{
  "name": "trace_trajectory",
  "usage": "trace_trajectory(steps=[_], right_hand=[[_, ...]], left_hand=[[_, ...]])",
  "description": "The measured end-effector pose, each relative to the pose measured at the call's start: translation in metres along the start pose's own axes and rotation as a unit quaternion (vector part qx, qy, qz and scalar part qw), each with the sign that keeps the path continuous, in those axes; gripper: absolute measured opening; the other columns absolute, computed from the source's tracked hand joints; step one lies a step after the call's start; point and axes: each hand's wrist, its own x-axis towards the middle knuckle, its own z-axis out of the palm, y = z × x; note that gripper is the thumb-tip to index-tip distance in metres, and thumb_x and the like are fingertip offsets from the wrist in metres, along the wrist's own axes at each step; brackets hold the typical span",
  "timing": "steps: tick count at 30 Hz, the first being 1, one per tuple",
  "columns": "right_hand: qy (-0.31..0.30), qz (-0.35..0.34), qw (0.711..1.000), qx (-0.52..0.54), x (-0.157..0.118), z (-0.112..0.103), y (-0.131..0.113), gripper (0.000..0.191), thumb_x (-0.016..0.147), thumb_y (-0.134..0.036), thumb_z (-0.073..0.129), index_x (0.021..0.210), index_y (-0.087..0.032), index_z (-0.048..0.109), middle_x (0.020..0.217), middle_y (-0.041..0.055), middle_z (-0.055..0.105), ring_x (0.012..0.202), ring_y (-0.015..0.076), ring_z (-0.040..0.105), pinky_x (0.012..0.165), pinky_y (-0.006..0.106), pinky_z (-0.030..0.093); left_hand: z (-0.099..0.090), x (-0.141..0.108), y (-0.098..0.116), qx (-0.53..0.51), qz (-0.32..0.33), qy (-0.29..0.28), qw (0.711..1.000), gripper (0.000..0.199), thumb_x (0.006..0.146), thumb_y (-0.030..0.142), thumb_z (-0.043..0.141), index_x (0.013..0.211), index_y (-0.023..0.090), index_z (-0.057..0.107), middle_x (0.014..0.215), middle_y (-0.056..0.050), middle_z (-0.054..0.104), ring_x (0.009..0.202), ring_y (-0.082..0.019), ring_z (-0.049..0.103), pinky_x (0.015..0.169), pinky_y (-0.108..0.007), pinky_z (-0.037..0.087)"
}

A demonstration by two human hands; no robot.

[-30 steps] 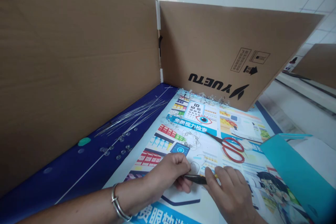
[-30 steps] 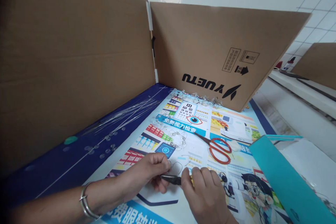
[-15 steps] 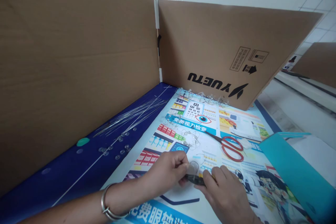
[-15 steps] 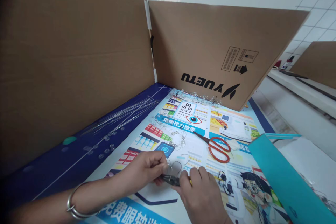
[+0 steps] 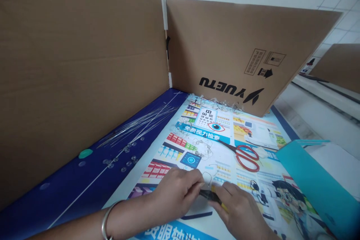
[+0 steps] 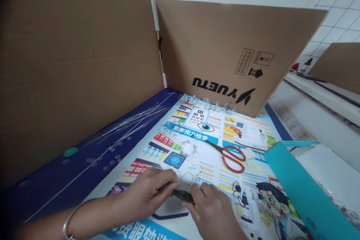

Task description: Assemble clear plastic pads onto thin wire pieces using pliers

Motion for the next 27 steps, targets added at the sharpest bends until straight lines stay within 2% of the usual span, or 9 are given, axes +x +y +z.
trace_trajectory(steps=[5,8,11,15,18,23,27], right_hand=[[-0.067,0.046,0.996,0.046,-0.001,-0.002,0.001,0.016,0.083,-0.035,0.056,0.096,-0.026,0.056,0.081,-0.0005,0.059,0.072,0.0156,0.057,0.06,0.025,0.04],[-0.085,0.068,0.993,0.053,0.0,-0.007,0.0,0.015,0.081,-0.035,0.059,0.093,-0.026,0.057,0.081,-0.0005,0.058,0.074,0.0166,0.056,0.063,0.026,0.04],[-0.077,0.084,0.992,0.052,0.001,-0.012,0.0,0.016,0.08,-0.036,0.06,0.092,-0.026,0.058,0.083,0.0005,0.058,0.077,0.017,0.055,0.066,0.027,0.04],[-0.049,0.115,0.991,0.041,0.0,-0.016,0.003,0.018,0.08,-0.04,0.059,0.086,-0.022,0.06,0.084,0.0028,0.057,0.081,0.0174,0.052,0.071,0.028,0.039],[-0.031,0.146,0.987,0.063,-0.001,-0.019,0.007,0.02,0.083,-0.04,0.054,0.085,-0.021,0.059,0.083,0.003,0.056,0.081,0.0164,0.052,0.07,0.027,0.038],[-0.015,0.198,0.971,0.13,0.001,-0.028,0.009,0.021,0.086,-0.04,0.048,0.089,-0.022,0.058,0.086,0.0017,0.057,0.081,0.0145,0.053,0.068,0.024,0.039],[-0.025,0.208,0.965,0.161,0.002,-0.033,0.008,0.023,0.085,-0.042,0.049,0.087,-0.021,0.058,0.086,0.0016,0.057,0.081,0.0151,0.053,0.068,0.025,0.039]], left_hand=[[0.003,0.001,-0.002,0.042,0.032,-0.014,0.999,0.023,0.091,0.026,0.036,0.085,0.018,0.057,0.066,-0.004,0.063,0.059,-0.016,0.057,0.056,-0.026,0.035],[0.005,0.002,-0.001,0.049,0.042,-0.023,0.998,0.023,0.091,0.025,0.037,0.085,0.017,0.057,0.066,-0.004,0.063,0.06,-0.016,0.057,0.056,-0.025,0.035],[0.006,0.004,0.0,0.021,0.023,-0.01,0.999,0.021,0.09,0.025,0.039,0.083,0.018,0.057,0.068,-0.003,0.063,0.06,-0.015,0.056,0.057,-0.024,0.036],[0.002,0.01,-0.002,-0.068,-0.076,0.038,0.994,0.021,0.088,0.024,0.04,0.076,0.019,0.056,0.066,0.0,0.062,0.06,-0.012,0.055,0.058,-0.021,0.037],[-0.003,0.014,-0.002,-0.134,-0.114,0.049,0.983,0.022,0.087,0.027,0.041,0.072,0.019,0.055,0.062,0.002,0.06,0.056,-0.012,0.054,0.056,-0.02,0.037],[-0.001,0.012,0.003,-0.161,-0.124,0.056,0.978,0.024,0.087,0.035,0.043,0.072,0.02,0.055,0.057,0.003,0.058,0.053,-0.012,0.05,0.054,-0.021,0.036],[0.003,0.01,0.005,-0.145,-0.108,0.051,0.982,0.024,0.088,0.033,0.04,0.073,0.021,0.054,0.058,0.003,0.058,0.055,-0.012,0.052,0.057,-0.021,0.037]])
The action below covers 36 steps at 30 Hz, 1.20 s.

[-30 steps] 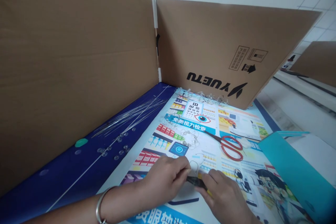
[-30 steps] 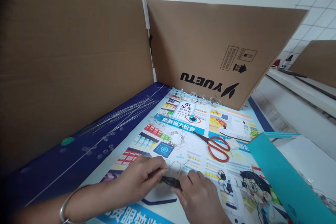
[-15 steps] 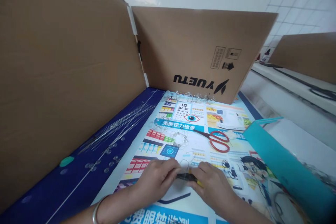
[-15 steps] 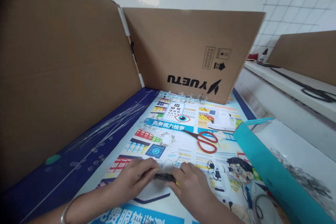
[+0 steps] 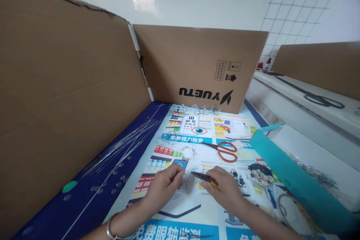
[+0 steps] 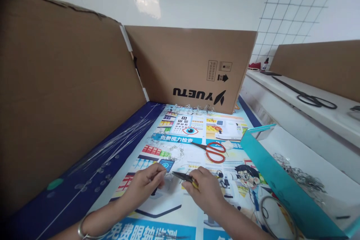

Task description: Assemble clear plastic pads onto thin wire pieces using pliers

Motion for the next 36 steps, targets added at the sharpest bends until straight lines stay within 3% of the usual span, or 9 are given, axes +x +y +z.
trace_trajectory(steps=[9,20,26,33,36], right_hand=[[0.039,0.003,0.973,0.227,0.0,0.015,-0.001,0.015,0.08,-0.033,0.054,0.083,-0.018,0.057,0.075,-0.001,0.053,0.069,0.0119,0.049,0.063,0.024,0.038],[-0.021,0.005,0.959,0.282,-0.004,0.026,-0.013,0.007,0.076,-0.026,0.055,0.076,-0.02,0.058,0.066,-0.0033,0.054,0.06,0.0101,0.046,0.057,0.02,0.036],[-0.043,0.023,0.953,0.299,-0.005,0.028,-0.012,0.012,0.076,-0.03,0.054,0.071,-0.019,0.055,0.062,-0.0037,0.05,0.059,0.0099,0.042,0.056,0.021,0.034],[-0.053,0.05,0.948,0.311,-0.006,0.032,-0.011,0.015,0.076,-0.032,0.051,0.071,-0.019,0.049,0.062,-0.0044,0.042,0.06,0.01,0.036,0.055,0.021,0.031],[-0.055,0.059,0.946,0.314,-0.004,0.033,-0.011,0.016,0.076,-0.033,0.05,0.07,-0.018,0.049,0.061,-0.0044,0.04,0.059,0.0101,0.034,0.054,0.022,0.03]], left_hand=[[0.015,-0.007,-0.002,0.064,0.046,-0.02,0.997,0.02,0.089,0.028,0.04,0.079,0.02,0.055,0.063,0.001,0.06,0.058,-0.013,0.056,0.059,-0.021,0.038],[0.023,-0.011,-0.001,0.073,0.103,-0.055,0.99,0.017,0.088,0.026,0.042,0.081,0.021,0.058,0.067,-0.003,0.065,0.059,-0.014,0.058,0.056,-0.021,0.038],[0.024,-0.012,-0.001,0.052,0.062,-0.08,0.993,0.02,0.089,0.03,0.041,0.081,0.021,0.056,0.064,-0.001,0.063,0.058,-0.013,0.058,0.055,-0.02,0.038],[0.03,-0.015,0.002,-0.078,-0.025,-0.117,0.99,0.022,0.089,0.036,0.04,0.082,0.018,0.051,0.063,-0.001,0.062,0.057,-0.013,0.059,0.054,-0.019,0.043],[0.032,-0.014,-0.002,-0.121,-0.034,-0.122,0.985,0.025,0.089,0.04,0.04,0.079,0.018,0.046,0.062,-0.001,0.061,0.056,-0.013,0.059,0.053,-0.02,0.044]])
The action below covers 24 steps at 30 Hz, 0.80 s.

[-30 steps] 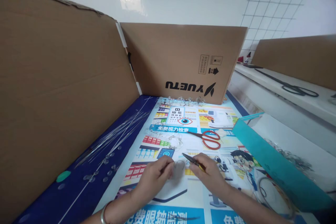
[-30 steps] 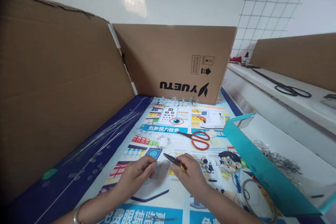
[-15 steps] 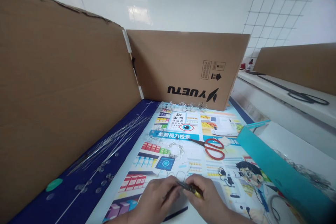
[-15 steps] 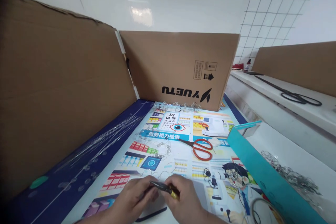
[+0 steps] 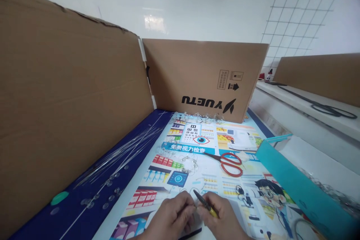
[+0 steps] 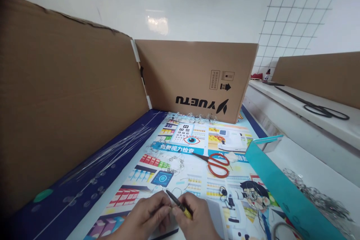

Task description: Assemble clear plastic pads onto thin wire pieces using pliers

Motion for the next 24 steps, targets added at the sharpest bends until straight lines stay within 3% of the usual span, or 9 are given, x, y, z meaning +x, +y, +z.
trace_trajectory(steps=[12,20,24], right_hand=[[-0.019,0.003,0.999,0.03,0.004,-0.001,0.004,0.022,0.078,-0.039,0.05,0.071,-0.018,0.048,0.063,-0.003,0.045,0.06,0.0108,0.037,0.055,0.022,0.032],[-0.038,-0.028,0.999,0.019,0.004,-0.005,0.007,0.022,0.08,-0.04,0.05,0.07,-0.019,0.048,0.062,-0.0042,0.043,0.06,0.0105,0.036,0.055,0.021,0.032],[0.052,0.001,0.998,0.04,0.008,-0.015,0.009,0.024,0.08,-0.043,0.052,0.072,-0.019,0.05,0.063,-0.0037,0.044,0.06,0.0109,0.038,0.056,0.022,0.033]], left_hand=[[0.004,0.003,-0.005,-0.082,0.0,-0.004,0.997,0.028,0.089,0.044,0.039,0.078,0.018,0.043,0.063,-0.002,0.06,0.055,-0.012,0.056,0.054,-0.021,0.043],[-0.005,0.001,-0.004,0.044,0.052,-0.031,0.997,0.027,0.09,0.039,0.038,0.08,0.017,0.05,0.064,-0.002,0.063,0.056,-0.012,0.057,0.052,-0.02,0.04],[-0.024,0.0,-0.002,0.122,0.102,0.065,0.985,0.027,0.09,0.034,0.04,0.074,0.018,0.054,0.065,-0.001,0.06,0.061,-0.011,0.056,0.059,-0.02,0.04]])
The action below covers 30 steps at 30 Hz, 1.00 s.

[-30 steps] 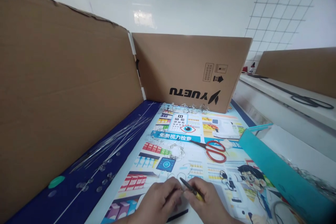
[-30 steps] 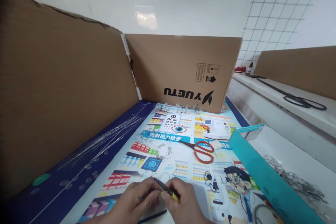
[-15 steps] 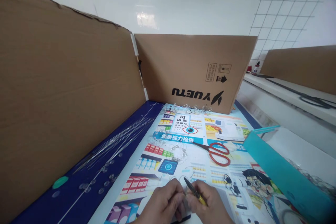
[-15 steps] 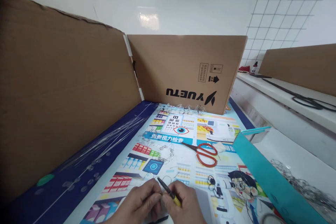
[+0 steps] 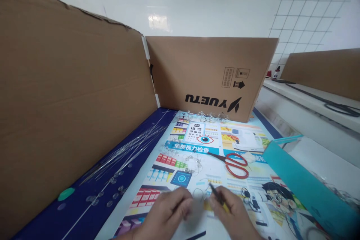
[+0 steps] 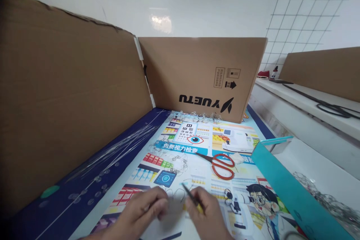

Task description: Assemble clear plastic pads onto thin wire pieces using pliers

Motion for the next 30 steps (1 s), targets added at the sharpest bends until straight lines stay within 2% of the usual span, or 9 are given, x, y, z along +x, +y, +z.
trace_trajectory(steps=[3,5,8,11,16,18,23,30], right_hand=[[0.074,0.038,0.994,0.067,0.008,-0.008,0.005,0.025,0.08,-0.046,0.052,0.078,-0.02,0.051,0.062,-0.0038,0.045,0.059,0.011,0.039,0.056,0.023,0.034],[0.093,0.042,0.988,0.119,0.014,-0.012,0.008,0.025,0.08,-0.045,0.054,0.078,-0.021,0.051,0.063,-0.0036,0.045,0.06,0.0112,0.041,0.057,0.023,0.035],[0.098,0.051,0.983,0.147,0.019,-0.013,0.009,0.025,0.078,-0.046,0.056,0.079,-0.021,0.051,0.063,-0.0033,0.047,0.06,0.0114,0.042,0.057,0.024,0.036],[0.095,0.06,0.985,0.128,0.02,-0.011,0.007,0.027,0.078,-0.047,0.057,0.081,-0.02,0.053,0.066,-0.0019,0.051,0.063,0.0123,0.046,0.06,0.025,0.038],[0.107,0.075,0.987,0.097,0.019,-0.008,0.007,0.034,0.078,-0.05,0.056,0.095,-0.021,0.058,0.091,0.0047,0.062,0.081,0.0181,0.055,0.067,0.028,0.042],[0.109,0.079,0.987,0.09,0.019,-0.007,0.007,0.036,0.077,-0.051,0.056,0.098,-0.021,0.059,0.098,0.0061,0.062,0.088,0.0209,0.056,0.068,0.029,0.043],[0.098,0.086,0.987,0.098,0.021,-0.005,0.003,0.039,0.075,-0.052,0.058,0.098,-0.02,0.061,0.101,0.008,0.063,0.096,0.0247,0.058,0.069,0.03,0.046],[0.097,0.103,0.987,0.077,0.021,-0.003,-0.005,0.04,0.072,-0.053,0.059,0.093,-0.02,0.061,0.096,0.0071,0.065,0.092,0.0235,0.06,0.069,0.03,0.047]], left_hand=[[-0.014,0.006,-0.01,0.014,-0.014,0.067,0.998,0.027,0.091,0.033,0.038,0.075,0.018,0.054,0.067,0.0,0.058,0.062,-0.011,0.055,0.061,-0.021,0.04],[-0.019,0.01,-0.018,0.005,-0.024,0.09,0.996,0.024,0.091,0.032,0.039,0.078,0.018,0.054,0.068,0.001,0.057,0.064,-0.012,0.054,0.062,-0.022,0.04],[-0.023,0.015,-0.028,-0.002,-0.05,0.118,0.992,0.02,0.089,0.032,0.043,0.08,0.019,0.055,0.066,0.002,0.055,0.063,-0.013,0.051,0.06,-0.022,0.039],[-0.023,0.018,-0.033,-0.014,-0.067,0.128,0.989,0.017,0.087,0.031,0.045,0.081,0.019,0.056,0.067,0.002,0.054,0.063,-0.013,0.05,0.06,-0.023,0.038],[-0.024,0.021,-0.034,-0.102,-0.088,0.182,0.974,0.014,0.086,0.03,0.046,0.089,0.019,0.055,0.08,-0.001,0.059,0.076,-0.016,0.053,0.069,-0.025,0.04],[-0.023,0.022,-0.035,-0.161,-0.079,0.181,0.967,0.016,0.087,0.03,0.043,0.087,0.019,0.055,0.083,-0.002,0.058,0.079,-0.016,0.052,0.073,-0.026,0.04],[-0.016,0.02,-0.034,-0.271,-0.102,0.155,0.944,0.016,0.087,0.03,0.044,0.087,0.018,0.054,0.084,-0.003,0.057,0.081,-0.016,0.052,0.075,-0.028,0.041],[-0.012,0.016,-0.028,-0.273,-0.082,0.123,0.951,0.017,0.088,0.031,0.043,0.086,0.016,0.053,0.082,-0.003,0.056,0.08,-0.016,0.051,0.076,-0.029,0.04]])
